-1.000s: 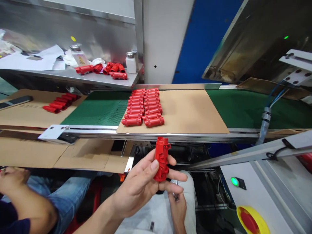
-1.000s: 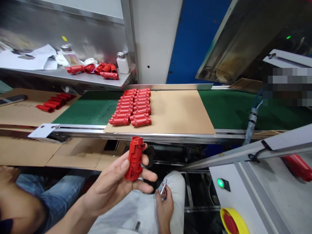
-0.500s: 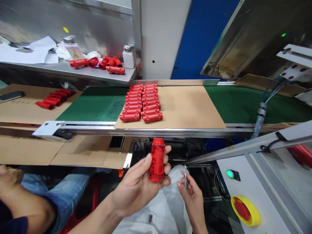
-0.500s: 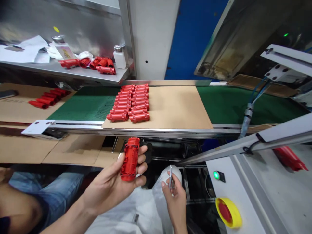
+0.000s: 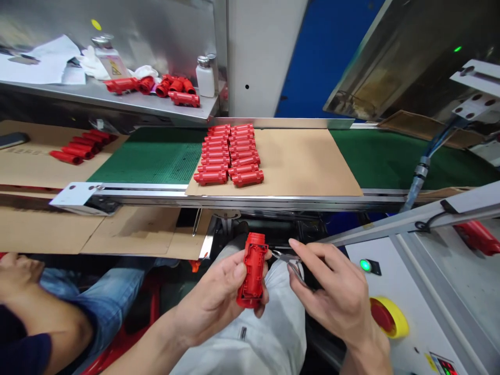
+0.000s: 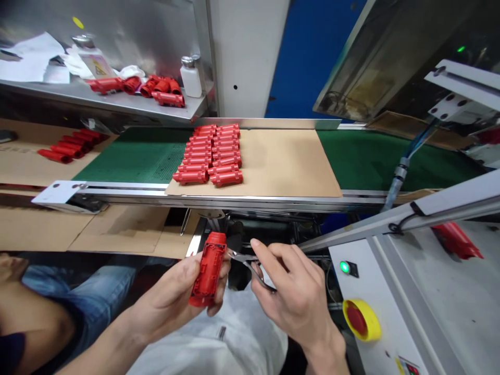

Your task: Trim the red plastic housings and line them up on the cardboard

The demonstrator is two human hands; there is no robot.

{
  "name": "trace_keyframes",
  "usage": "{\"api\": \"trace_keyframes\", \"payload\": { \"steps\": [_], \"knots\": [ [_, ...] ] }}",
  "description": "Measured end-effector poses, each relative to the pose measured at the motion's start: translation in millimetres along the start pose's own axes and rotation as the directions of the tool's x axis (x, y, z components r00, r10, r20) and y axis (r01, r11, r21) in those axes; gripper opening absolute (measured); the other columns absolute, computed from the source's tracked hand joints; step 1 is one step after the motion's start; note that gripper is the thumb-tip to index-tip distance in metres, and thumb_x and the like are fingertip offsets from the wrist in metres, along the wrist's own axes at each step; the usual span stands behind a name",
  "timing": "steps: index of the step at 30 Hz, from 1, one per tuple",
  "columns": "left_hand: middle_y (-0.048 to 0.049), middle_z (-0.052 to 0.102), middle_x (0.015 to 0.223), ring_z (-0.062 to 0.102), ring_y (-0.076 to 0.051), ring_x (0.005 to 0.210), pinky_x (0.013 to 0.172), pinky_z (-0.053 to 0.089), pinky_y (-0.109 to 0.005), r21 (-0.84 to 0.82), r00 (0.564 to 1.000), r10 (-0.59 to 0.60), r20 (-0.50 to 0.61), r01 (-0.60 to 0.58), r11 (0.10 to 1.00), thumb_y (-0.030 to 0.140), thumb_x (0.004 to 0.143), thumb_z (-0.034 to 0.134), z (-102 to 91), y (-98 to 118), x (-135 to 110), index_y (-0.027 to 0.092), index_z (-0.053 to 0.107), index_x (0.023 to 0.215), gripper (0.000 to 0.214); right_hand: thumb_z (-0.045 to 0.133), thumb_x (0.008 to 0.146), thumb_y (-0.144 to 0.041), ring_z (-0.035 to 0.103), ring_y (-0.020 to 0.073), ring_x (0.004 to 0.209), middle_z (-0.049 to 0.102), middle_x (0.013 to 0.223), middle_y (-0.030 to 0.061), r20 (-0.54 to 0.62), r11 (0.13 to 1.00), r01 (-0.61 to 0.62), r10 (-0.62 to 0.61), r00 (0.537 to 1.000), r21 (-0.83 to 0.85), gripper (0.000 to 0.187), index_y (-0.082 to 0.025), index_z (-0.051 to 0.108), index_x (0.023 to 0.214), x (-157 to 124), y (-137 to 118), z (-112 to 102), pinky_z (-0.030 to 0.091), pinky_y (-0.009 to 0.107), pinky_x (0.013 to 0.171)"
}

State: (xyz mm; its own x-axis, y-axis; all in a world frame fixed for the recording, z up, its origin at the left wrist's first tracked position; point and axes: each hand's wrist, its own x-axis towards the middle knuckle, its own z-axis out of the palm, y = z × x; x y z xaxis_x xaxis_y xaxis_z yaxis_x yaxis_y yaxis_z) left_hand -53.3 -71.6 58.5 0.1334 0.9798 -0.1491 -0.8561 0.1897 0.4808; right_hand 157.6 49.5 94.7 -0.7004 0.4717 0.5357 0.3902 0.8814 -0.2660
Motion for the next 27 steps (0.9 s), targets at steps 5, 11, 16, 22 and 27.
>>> {"api": "trace_keyframes", "payload": {
  "steps": [5,11,16,22,27],
  "knots": [
    [-0.0078,0.065,0.094,0.068,-0.017,0.082,0.074,0.058,-0.029,0.022,1.0,0.013,0.015,-0.013,1.0,0.047,0.1,0.074,-2.2,0.5,-6.3,0.015,0.075,0.119,0.038,0.074,0.089,-0.009,0.067,0.0174,0.09,0.073,0.106,0.0047,0.064,0.996,0.089,-0.087,0.994,-0.025,0.06,-0.022,0.065,0.147,14.6,0.0,-1.5,0.055,0.032,0.077],
    [-0.0072,0.065,0.092,0.065,-0.016,0.078,0.072,0.053,-0.026,0.057,1.0,-0.001,0.014,0.001,0.998,0.049,0.098,0.076,-2.1,2.3,-8.7,0.014,0.074,0.116,0.04,0.073,0.09,-0.01,0.067,0.0174,0.089,0.074,0.107,0.0047,0.103,0.991,0.132,-0.128,0.986,-0.033,0.06,-0.022,0.064,0.148,20.2,2.0,-5.5,0.054,0.033,0.078],
    [-0.0075,0.066,0.096,0.065,-0.016,0.082,0.072,0.051,-0.025,0.086,1.0,0.016,-0.002,-0.016,0.996,0.05,0.096,0.079,-4.1,2.0,-9.5,0.016,0.075,0.119,0.041,0.073,0.092,-0.012,0.066,0.017,0.089,0.073,0.108,0.005,0.126,0.99,0.137,-0.132,0.983,-0.038,0.059,-0.021,0.064,0.149,22.8,0.6,-9.2,0.053,0.032,0.078],
    [-0.0058,0.067,0.094,0.061,-0.013,0.081,0.074,0.047,-0.024,0.122,0.999,0.033,-0.013,-0.031,0.992,0.048,0.096,0.079,-2.1,3.9,-10.4,0.019,0.076,0.12,0.038,0.074,0.093,-0.012,0.065,0.0163,0.089,0.073,0.108,0.0044,0.126,0.99,0.14,-0.136,0.983,-0.024,0.058,-0.022,0.064,0.149,23.7,1.3,-5.7,0.051,0.031,0.077],
    [-0.0038,0.067,0.093,0.06,-0.011,0.082,0.076,0.046,-0.022,0.155,0.998,0.059,-0.005,-0.057,0.986,0.046,0.098,0.077,0.7,5.9,-9.6,0.02,0.077,0.113,0.03,0.075,0.091,-0.007,0.063,0.0145,0.086,0.073,0.104,0.0028,0.096,0.989,0.147,-0.145,0.985,-0.014,0.059,-0.022,0.065,0.147,23.5,2.2,-3.0,0.048,0.029,0.074]
  ]
}}
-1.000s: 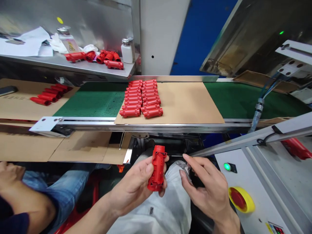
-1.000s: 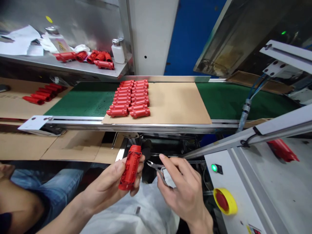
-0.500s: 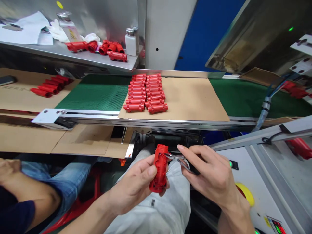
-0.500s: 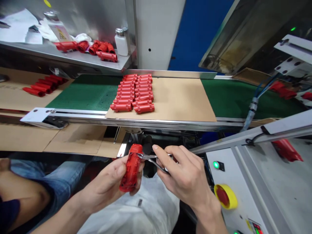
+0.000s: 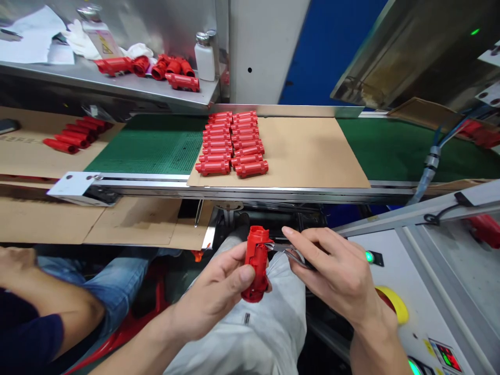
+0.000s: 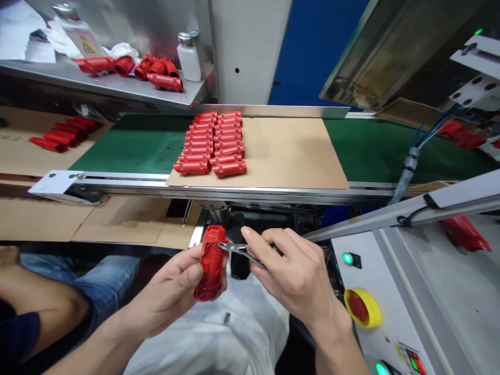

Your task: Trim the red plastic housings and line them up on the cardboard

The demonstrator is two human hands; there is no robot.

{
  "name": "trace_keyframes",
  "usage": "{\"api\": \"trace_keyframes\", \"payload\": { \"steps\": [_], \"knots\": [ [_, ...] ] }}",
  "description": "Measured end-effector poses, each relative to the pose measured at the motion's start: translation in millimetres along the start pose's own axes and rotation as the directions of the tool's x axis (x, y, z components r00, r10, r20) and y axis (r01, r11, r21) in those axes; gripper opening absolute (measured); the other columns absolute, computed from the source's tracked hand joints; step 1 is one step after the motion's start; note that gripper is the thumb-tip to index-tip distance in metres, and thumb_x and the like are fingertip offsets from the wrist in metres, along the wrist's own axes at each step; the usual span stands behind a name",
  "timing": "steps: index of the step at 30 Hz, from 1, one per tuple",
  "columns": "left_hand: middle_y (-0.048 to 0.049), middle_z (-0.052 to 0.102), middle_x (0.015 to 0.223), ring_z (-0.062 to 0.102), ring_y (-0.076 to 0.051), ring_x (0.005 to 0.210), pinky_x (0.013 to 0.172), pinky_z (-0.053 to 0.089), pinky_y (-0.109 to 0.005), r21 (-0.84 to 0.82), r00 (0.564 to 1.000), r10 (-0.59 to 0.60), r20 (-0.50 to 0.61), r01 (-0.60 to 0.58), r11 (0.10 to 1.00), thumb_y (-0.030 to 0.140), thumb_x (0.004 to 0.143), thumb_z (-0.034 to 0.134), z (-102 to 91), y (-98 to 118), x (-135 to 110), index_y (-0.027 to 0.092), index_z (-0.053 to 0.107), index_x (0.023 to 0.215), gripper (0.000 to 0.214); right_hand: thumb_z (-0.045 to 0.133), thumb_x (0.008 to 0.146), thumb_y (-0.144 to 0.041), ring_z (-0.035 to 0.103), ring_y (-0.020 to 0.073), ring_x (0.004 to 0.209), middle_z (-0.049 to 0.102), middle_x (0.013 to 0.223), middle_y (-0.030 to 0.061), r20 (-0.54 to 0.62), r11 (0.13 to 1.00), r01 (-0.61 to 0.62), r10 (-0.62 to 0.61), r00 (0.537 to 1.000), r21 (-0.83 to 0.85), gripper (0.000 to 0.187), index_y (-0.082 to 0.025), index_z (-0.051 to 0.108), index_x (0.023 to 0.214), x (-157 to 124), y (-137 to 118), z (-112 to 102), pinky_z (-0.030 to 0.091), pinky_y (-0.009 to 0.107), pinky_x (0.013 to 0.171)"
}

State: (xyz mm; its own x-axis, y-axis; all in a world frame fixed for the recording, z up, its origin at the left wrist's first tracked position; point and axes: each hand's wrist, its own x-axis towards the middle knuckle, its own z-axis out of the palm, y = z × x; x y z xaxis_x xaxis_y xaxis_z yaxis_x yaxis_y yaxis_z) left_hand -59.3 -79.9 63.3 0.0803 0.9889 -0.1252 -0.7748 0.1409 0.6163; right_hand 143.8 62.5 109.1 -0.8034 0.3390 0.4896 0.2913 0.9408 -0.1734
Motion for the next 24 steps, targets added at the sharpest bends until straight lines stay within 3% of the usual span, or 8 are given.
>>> {"api": "trace_keyframes", "payload": {
  "steps": [8,24],
  "knots": [
    [-0.0051,0.066,0.093,0.064,-0.013,0.081,0.076,0.052,-0.024,-0.007,0.998,-0.052,-0.02,0.052,0.999,0.045,0.1,0.075,-5.1,-0.7,-1.6,0.017,0.076,0.111,0.03,0.076,0.093,-0.006,0.065,0.0157,0.088,0.074,0.103,0.0044,0.014,0.999,0.003,-0.003,1.0,0.041,0.053,-0.018,0.067,0.144,-3.6,5.1,4.6,0.05,0.03,0.078],
    [-0.0087,0.067,0.093,0.071,-0.017,0.081,0.072,0.059,-0.026,-0.083,0.987,-0.15,0.052,0.154,0.984,0.044,0.103,0.07,-2.7,0.3,1.6,0.011,0.076,0.112,0.035,0.081,0.089,-0.004,0.064,0.0168,0.084,0.076,0.1,0.0082,-0.126,0.988,0.091,-0.075,0.989,0.124,0.045,-0.013,0.073,0.132,-12.2,19.8,18.6,0.053,0.031,0.072]
  ]
}}
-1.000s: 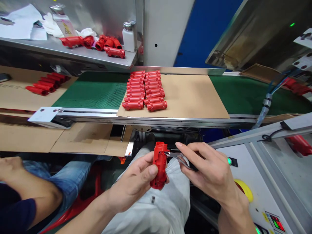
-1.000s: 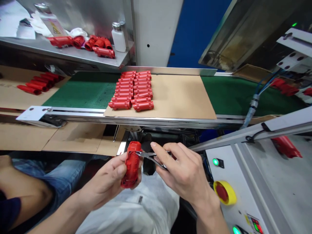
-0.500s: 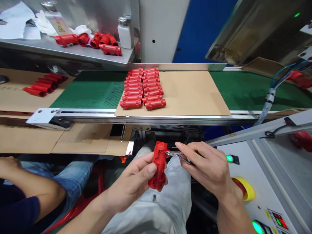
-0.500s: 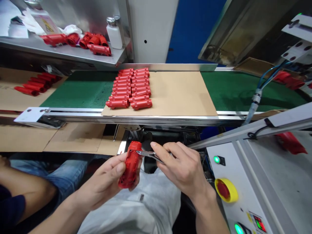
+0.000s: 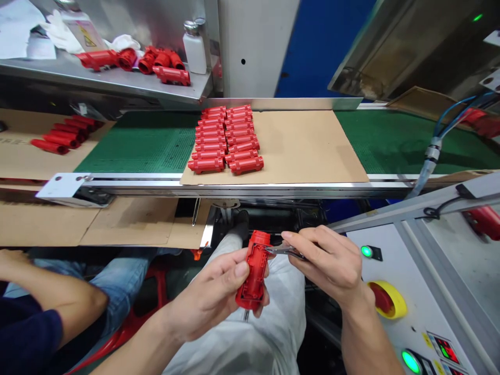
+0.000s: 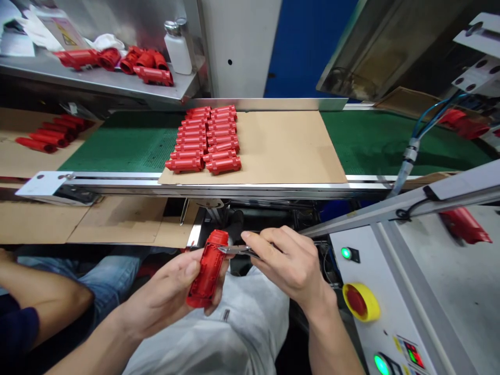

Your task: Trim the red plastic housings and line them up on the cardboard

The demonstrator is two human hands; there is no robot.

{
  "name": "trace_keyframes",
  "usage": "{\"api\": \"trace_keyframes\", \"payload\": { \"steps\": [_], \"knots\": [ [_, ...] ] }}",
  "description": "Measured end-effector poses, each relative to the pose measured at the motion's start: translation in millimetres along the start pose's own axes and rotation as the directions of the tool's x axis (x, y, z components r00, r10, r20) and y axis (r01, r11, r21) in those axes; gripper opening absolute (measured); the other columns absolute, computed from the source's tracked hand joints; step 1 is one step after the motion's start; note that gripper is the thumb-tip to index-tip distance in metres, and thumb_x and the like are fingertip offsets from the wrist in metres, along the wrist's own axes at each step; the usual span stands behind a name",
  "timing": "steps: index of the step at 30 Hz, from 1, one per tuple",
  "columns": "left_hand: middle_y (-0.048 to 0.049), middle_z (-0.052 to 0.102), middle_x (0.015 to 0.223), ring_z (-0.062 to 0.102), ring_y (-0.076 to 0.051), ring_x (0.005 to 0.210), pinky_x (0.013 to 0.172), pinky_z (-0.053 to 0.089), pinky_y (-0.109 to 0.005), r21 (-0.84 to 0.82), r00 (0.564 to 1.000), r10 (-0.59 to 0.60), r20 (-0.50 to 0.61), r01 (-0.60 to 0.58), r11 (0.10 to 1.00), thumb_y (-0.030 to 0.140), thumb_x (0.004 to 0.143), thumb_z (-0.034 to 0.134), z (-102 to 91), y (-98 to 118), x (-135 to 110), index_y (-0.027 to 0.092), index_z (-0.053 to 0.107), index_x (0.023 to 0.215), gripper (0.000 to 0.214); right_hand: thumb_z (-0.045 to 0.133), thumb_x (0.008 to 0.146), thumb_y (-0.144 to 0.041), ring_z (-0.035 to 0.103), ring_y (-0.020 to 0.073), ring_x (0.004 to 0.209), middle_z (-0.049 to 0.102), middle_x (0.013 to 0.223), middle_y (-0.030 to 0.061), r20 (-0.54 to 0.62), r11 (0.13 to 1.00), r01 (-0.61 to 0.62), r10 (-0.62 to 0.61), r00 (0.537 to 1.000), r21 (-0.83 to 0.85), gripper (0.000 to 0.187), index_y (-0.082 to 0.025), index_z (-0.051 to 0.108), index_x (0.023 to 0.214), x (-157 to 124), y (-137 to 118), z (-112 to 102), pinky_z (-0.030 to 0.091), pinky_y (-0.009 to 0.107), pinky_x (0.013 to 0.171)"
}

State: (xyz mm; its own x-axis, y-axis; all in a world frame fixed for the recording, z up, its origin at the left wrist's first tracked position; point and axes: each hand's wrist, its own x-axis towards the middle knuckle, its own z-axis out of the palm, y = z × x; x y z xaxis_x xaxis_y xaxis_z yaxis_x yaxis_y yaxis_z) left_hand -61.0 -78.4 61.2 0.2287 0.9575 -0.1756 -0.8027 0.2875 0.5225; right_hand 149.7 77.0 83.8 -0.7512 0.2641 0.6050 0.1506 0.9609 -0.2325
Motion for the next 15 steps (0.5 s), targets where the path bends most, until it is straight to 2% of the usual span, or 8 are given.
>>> {"api": "trace_keyframes", "payload": {
  "steps": [3,5,8,10,12,15],
  "knots": [
    [-0.0082,0.066,0.095,0.072,-0.017,0.082,0.072,0.059,-0.026,-0.033,1.0,-0.018,0.021,0.018,0.999,0.043,0.103,0.07,0.4,-0.9,-0.1,0.012,0.077,0.112,0.033,0.081,0.087,-0.002,0.064,0.0166,0.084,0.076,0.1,0.0083,-0.038,0.998,-0.002,0.004,0.999,0.055,0.046,-0.013,0.074,0.131,-2.7,2.2,3.9,0.054,0.032,0.071],
    [-0.0082,0.065,0.1,0.073,-0.018,0.083,0.073,0.06,-0.027,-0.065,0.999,-0.025,0.032,0.027,0.998,0.042,0.103,0.07,0.9,-2.1,-0.4,0.013,0.077,0.116,0.033,0.08,0.086,0.0,0.066,0.0165,0.085,0.076,0.1,0.0077,-0.069,0.987,-0.032,0.043,0.997,0.156,0.048,-0.014,0.074,0.132,-5.2,2.5,8.5,0.056,0.032,0.072],
    [-0.0088,0.065,0.106,0.075,-0.019,0.086,0.073,0.062,-0.028,-0.085,1.0,-0.023,0.012,0.024,0.996,0.041,0.104,0.069,0.5,-4.5,-1.3,0.016,0.076,0.13,0.037,0.081,0.085,0.0,0.066,0.0139,0.08,0.075,0.099,0.004,-0.17,0.946,-0.129,0.186,0.968,0.298,0.051,-0.02,0.075,0.132,-7.7,0.5,12.4,0.054,0.028,0.066],
    [-0.0091,0.066,0.106,0.075,-0.019,0.086,0.074,0.062,-0.028,-0.077,1.0,-0.021,-0.008,0.021,0.997,0.041,0.103,0.07,-0.4,-5.4,-1.7,0.017,0.074,0.135,0.039,0.082,0.083,-0.001,0.065,0.0133,0.078,0.073,0.097,0.0028,-0.194,0.932,-0.189,0.257,0.947,0.311,0.055,-0.022,0.075,0.133,-7.2,-2.2,9.5,0.053,0.028,0.063],
    [-0.0087,0.067,0.106,0.074,-0.018,0.084,0.073,0.062,-0.028,-0.064,1.0,-0.017,-0.014,0.016,0.998,0.041,0.102,0.072,-0.9,-5.3,-2.1,0.018,0.075,0.133,0.039,0.083,0.082,-0.003,0.065,0.0154,0.082,0.073,0.1,0.0046,-0.145,0.951,-0.193,0.232,0.962,0.241,0.06,-0.02,0.073,0.138,-4.6,-4.8,2.5,0.055,0.03,0.067],
    [-0.0088,0.07,0.099,0.074,-0.018,0.083,0.074,0.061,-0.027,-0.034,1.0,-0.011,-0.009,0.011,0.999,0.044,0.1,0.074,0.6,-3.3,-2.8,0.015,0.077,0.123,0.037,0.084,0.08,-0.006,0.067,0.0183,0.09,0.075,0.106,0.0079,-0.027,0.983,-0.126,0.131,0.991,0.13,0.065,-0.016,0.07,0.142,0.4,-6.9,-9.4,0.056,0.034,0.073]
  ]
}}
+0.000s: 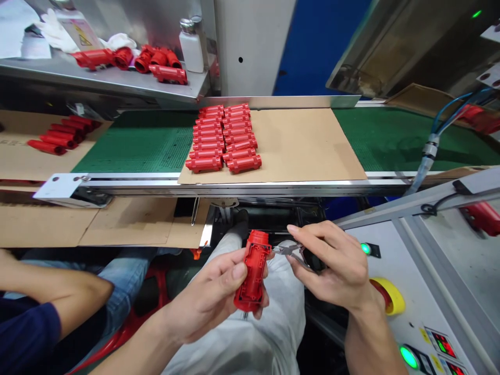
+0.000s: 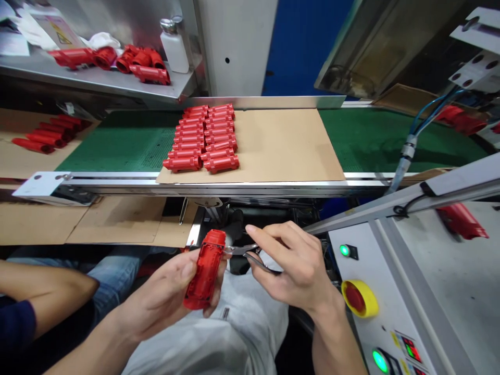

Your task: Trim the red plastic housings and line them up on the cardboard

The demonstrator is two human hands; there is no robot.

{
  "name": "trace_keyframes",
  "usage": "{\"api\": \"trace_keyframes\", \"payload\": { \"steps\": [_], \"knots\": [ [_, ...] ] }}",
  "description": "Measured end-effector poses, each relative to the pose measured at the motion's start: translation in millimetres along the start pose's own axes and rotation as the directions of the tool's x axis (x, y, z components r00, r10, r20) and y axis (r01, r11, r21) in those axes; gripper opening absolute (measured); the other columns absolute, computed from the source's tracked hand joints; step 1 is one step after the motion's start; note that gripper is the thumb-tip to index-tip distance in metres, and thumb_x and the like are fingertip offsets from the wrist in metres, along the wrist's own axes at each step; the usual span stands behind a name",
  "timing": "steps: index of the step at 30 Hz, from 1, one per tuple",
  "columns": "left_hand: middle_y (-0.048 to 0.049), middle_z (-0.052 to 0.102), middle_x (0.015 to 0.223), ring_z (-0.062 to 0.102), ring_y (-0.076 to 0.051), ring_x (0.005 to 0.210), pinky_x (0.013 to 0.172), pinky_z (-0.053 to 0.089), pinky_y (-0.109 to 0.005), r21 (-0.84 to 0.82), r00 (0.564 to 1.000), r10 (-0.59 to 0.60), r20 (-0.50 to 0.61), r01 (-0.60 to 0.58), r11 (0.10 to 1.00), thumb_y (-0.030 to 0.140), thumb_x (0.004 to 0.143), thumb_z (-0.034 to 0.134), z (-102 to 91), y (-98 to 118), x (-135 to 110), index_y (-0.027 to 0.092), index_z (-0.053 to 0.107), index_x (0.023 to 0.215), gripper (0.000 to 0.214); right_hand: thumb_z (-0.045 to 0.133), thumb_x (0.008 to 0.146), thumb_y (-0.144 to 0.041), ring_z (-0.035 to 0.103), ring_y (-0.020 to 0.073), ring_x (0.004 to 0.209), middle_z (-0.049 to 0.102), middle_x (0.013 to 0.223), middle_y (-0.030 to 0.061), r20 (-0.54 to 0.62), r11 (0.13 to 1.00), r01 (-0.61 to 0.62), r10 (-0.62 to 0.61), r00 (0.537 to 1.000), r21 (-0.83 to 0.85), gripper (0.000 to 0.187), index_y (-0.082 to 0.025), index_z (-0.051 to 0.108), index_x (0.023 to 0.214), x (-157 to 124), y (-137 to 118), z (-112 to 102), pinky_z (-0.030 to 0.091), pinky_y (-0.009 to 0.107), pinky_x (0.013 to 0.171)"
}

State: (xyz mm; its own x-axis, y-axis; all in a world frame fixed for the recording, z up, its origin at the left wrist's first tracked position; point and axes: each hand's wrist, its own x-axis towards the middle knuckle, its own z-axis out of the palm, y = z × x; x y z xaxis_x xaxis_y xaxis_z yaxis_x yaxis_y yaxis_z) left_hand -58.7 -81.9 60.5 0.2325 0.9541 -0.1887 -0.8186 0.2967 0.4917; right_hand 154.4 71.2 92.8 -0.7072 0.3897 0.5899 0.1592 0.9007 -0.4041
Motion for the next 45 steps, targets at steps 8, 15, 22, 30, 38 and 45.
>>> {"api": "trace_keyframes", "payload": {
  "steps": [8,15,22,30,38,45],
  "knots": [
    [-0.0062,0.068,0.087,0.069,-0.015,0.075,0.068,0.058,-0.024,0.091,0.999,-0.011,-0.052,0.016,0.996,0.055,0.092,0.081,7.5,2.7,-3.3,0.014,0.077,0.106,0.043,0.081,0.083,-0.005,0.065,0.0182,0.089,0.076,0.108,0.0078,0.117,0.991,0.08,-0.066,0.991,-0.112,0.062,-0.017,0.069,0.143,7.9,-0.6,-12.0,0.053,0.034,0.074],
    [-0.0042,0.065,0.084,0.066,-0.013,0.071,0.066,0.055,-0.022,0.116,0.998,-0.003,-0.062,0.01,0.993,0.055,0.092,0.081,5.5,3.7,-3.3,0.015,0.077,0.107,0.043,0.078,0.086,-0.006,0.063,0.0183,0.085,0.076,0.109,0.0074,0.203,0.973,0.133,-0.095,0.975,-0.186,0.06,-0.018,0.068,0.144,15.4,-5.6,-23.8,0.05,0.035,0.072],
    [-0.0039,0.062,0.082,0.062,-0.013,0.069,0.065,0.051,-0.022,0.165,0.998,0.019,-0.063,-0.008,0.986,0.055,0.095,0.078,4.0,4.0,-3.9,0.013,0.076,0.111,0.045,0.074,0.09,-0.008,0.065,0.0179,0.082,0.077,0.107,0.0068,0.234,0.971,0.135,-0.087,0.968,-0.198,0.055,-0.02,0.067,0.144,17.8,-0.2,-22.1,0.051,0.034,0.071],
    [-0.0039,0.061,0.081,0.064,-0.013,0.069,0.064,0.053,-0.021,0.159,0.998,0.014,-0.066,-0.003,0.987,0.054,0.095,0.078,1.1,6.4,-4.2,0.013,0.076,0.112,0.045,0.074,0.094,-0.011,0.065,0.0167,0.075,0.079,0.1,0.005,0.24,0.95,0.202,-0.145,0.96,-0.236,0.045,-0.019,0.069,0.139,24.7,2.4,-24.8,0.05,0.034,0.066],
    [-0.0049,0.063,0.088,0.071,-0.016,0.074,0.063,0.058,-0.022,0.085,0.999,-0.011,-0.037,0.014,0.996,0.053,0.095,0.078,-1.2,6.8,-1.6,0.014,0.077,0.112,0.042,0.081,0.088,-0.005,0.068,0.0111,0.073,0.077,0.096,0.0016,-0.024,0.973,-0.087,0.094,0.995,0.213,0.046,-0.024,0.077,0.13,18.3,10.0,-8.7,0.054,0.024,0.062],
    [-0.0053,0.065,0.085,0.069,-0.015,0.07,0.063,0.059,-0.023,0.076,0.999,-0.008,-0.048,0.011,0.997,0.054,0.093,0.08,-0.2,6.3,-3.0,0.013,0.076,0.111,0.045,0.08,0.085,-0.009,0.067,0.0173,0.085,0.076,0.102,0.0059,0.135,0.996,0.06,-0.05,0.99,-0.07,0.055,-0.022,0.072,0.139,18.3,1.7,-18.0,0.054,0.033,0.072]
  ]
}}
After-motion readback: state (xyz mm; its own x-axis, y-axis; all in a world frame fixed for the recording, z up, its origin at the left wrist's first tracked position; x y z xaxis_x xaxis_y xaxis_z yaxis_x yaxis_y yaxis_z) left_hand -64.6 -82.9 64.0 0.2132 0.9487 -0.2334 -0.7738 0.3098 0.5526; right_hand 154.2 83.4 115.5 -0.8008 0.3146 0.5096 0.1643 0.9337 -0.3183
